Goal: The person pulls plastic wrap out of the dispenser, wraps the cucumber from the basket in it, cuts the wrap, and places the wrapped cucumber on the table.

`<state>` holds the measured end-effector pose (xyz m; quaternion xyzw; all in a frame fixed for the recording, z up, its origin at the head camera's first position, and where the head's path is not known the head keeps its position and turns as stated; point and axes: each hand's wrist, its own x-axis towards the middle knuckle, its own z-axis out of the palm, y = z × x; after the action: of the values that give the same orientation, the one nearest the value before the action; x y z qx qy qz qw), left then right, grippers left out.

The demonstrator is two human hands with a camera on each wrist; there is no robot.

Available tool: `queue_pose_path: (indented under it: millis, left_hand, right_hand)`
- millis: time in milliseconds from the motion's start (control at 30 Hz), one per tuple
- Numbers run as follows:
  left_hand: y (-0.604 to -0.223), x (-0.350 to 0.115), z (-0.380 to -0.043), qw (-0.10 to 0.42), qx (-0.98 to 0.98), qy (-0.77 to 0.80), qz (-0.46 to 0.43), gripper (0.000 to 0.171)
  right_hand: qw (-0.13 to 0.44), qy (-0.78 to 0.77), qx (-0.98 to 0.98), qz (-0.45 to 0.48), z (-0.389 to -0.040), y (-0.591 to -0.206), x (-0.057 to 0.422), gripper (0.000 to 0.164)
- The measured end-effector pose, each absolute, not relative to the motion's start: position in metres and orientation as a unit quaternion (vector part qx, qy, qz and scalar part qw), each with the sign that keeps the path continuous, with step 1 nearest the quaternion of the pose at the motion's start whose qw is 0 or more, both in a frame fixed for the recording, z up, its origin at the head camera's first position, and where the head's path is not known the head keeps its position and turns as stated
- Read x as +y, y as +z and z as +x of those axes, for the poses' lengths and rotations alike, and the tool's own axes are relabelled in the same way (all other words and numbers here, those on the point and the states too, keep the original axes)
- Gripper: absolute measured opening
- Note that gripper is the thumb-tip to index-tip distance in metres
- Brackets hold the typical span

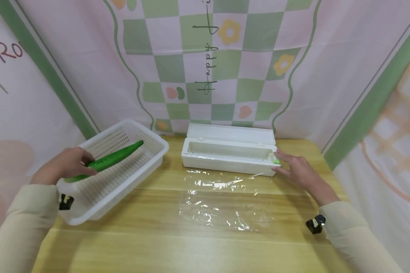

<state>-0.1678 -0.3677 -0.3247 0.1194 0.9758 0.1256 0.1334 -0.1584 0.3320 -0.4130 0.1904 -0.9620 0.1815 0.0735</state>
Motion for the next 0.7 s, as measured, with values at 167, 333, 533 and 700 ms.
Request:
queue_pose_path:
  millis: [167,333,533,700]
  left_hand:
    - [-0.317,-0.369,-0.161,0.119,0.979,0.121,0.117,0.05]
    - [-0.31,-0.367,-0.155,0.106,0.978,0.129,0.123,0.051]
    - [-0.301,-0.362,-0.148,0.092,0.978,0.135,0.131,0.052]
    - [-0.291,-0.355,-0.143,0.076,0.978,0.137,0.141,0.054]
  right_hand:
    - [0.083,0.187,-0.96,0.19,-0.158,-0.414,0.331,0.063]
    - [0.072,0.191,-0.961,0.185,-0.157,-0.413,0.331,0.064]
    - [0.052,0.195,-0.964,0.173,-0.157,-0.412,0.331,0.065]
    - [0.052,0.193,-0.965,0.171,-0.157,-0.413,0.332,0.064]
